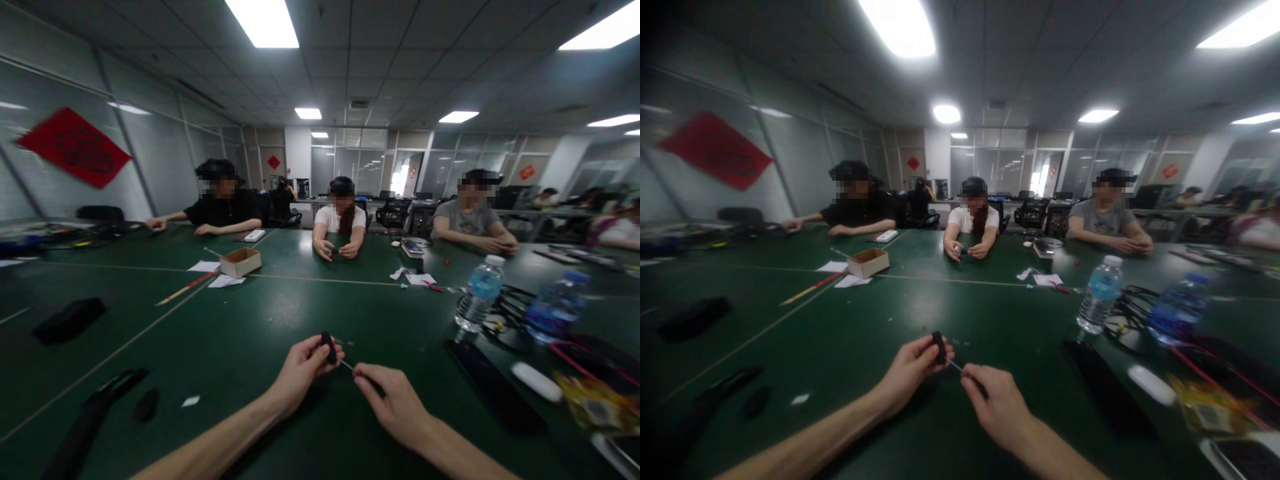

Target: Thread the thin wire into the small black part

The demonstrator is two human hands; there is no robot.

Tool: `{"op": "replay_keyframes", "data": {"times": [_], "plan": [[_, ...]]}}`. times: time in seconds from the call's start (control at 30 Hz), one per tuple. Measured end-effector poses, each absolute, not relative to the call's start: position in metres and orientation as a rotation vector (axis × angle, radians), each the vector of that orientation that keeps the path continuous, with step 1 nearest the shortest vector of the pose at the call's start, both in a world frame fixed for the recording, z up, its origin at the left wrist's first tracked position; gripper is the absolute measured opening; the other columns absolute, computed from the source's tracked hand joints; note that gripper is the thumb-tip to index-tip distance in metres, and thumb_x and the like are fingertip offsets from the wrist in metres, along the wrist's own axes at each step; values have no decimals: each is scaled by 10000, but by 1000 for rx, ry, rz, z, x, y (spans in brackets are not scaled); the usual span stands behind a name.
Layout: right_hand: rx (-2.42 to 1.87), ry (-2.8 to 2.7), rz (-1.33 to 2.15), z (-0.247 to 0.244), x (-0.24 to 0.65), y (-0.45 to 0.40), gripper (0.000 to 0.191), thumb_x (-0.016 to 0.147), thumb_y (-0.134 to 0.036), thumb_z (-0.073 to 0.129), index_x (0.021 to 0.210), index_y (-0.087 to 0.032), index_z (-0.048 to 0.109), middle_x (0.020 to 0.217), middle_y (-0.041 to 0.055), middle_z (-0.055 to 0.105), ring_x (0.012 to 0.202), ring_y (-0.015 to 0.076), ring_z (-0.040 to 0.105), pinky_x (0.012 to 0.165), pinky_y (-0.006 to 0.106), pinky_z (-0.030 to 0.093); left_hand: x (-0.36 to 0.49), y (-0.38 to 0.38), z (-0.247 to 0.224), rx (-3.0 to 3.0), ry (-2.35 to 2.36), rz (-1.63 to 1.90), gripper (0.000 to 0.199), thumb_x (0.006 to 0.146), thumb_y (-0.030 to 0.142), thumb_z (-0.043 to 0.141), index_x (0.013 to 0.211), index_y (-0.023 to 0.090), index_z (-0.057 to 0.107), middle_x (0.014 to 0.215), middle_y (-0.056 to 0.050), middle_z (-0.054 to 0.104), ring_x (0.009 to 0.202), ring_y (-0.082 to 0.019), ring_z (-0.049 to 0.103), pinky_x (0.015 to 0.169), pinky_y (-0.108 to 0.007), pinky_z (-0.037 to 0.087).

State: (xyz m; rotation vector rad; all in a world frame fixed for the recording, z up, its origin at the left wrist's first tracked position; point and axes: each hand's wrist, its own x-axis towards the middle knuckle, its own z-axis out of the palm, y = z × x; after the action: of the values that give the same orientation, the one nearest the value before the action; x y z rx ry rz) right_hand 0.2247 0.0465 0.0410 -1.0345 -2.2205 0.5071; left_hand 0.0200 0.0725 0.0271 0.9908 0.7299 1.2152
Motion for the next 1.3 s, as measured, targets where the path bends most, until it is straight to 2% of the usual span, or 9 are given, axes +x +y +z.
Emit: {"op": "replay_keyframes", "data": {"times": [0.17,0.37,0.53,0.67,0.73,0.87,1.07,1.2,1.3], "plan": [[-1084,-2112,620,40,220,47,244,921,-346,370,951,-211,571,813,11,600,698,129,548,663,245,412,25,71,28,950,740,1270,364,774,351,612,1034,96,597,1054,-164,621,970,-245,598,892,-401,449],[-1224,-1746,790,33,228,60,319,905,-448,359,974,-195,540,643,-19,486,500,94,419,450,207,324,32,62,33,1021,757,1184,367,753,356,632,1006,91,604,973,-145,645,878,-222,623,833,-387,479],[-1221,-1394,895,27,241,83,403,849,-532,401,994,-176,520,615,-32,415,449,87,350,380,199,273,31,64,33,1028,782,1193,326,763,368,614,948,100,587,887,-121,643,792,-193,628,759,-354,492],[-1340,-1345,664,43,271,112,401,808,-536,451,928,-161,525,583,-30,436,449,108,400,403,221,305,28,66,30,1048,792,1189,312,766,352,611,953,106,569,886,-109,632,780,-180,621,745,-331,486],[-1422,-1428,431,58,292,126,333,791,-490,493,853,-164,522,602,-18,479,495,121,453,466,235,346,28,67,29,1065,789,1180,303,768,347,609,948,107,564,884,-105,629,774,-176,618,742,-326,483],[-1632,-1747,93,80,330,143,201,769,-376,538,774,-176,527,645,-2,546,566,136,505,554,247,348,28,66,29,1102,787,1153,293,768,351,605,932,112,562,876,-98,628,772,-173,614,734,-316,478],[-1836,-2008,27,45,345,154,173,741,-320,599,792,-166,538,772,54,577,700,177,555,617,263,358,28,65,34,1111,788,1153,291,758,353,614,916,116,556,860,-91,628,768,-167,613,707,-288,472],[-1774,-2081,55,19,345,160,80,739,-243,583,763,-183,536,796,60,586,740,199,566,657,290,381,27,63,37,1090,774,1168,308,743,358,628,911,111,551,844,-97,626,767,-175,613,717,-308,475],[-1683,-2103,211,20,336,157,98,732,-270,584,764,-190,537,793,60,599,742,210,571,672,310,400,26,63,38,1086,764,1172,326,728,367,640,902,107,551,844,-105,627,764,-182,614,719,-322,474]]}}
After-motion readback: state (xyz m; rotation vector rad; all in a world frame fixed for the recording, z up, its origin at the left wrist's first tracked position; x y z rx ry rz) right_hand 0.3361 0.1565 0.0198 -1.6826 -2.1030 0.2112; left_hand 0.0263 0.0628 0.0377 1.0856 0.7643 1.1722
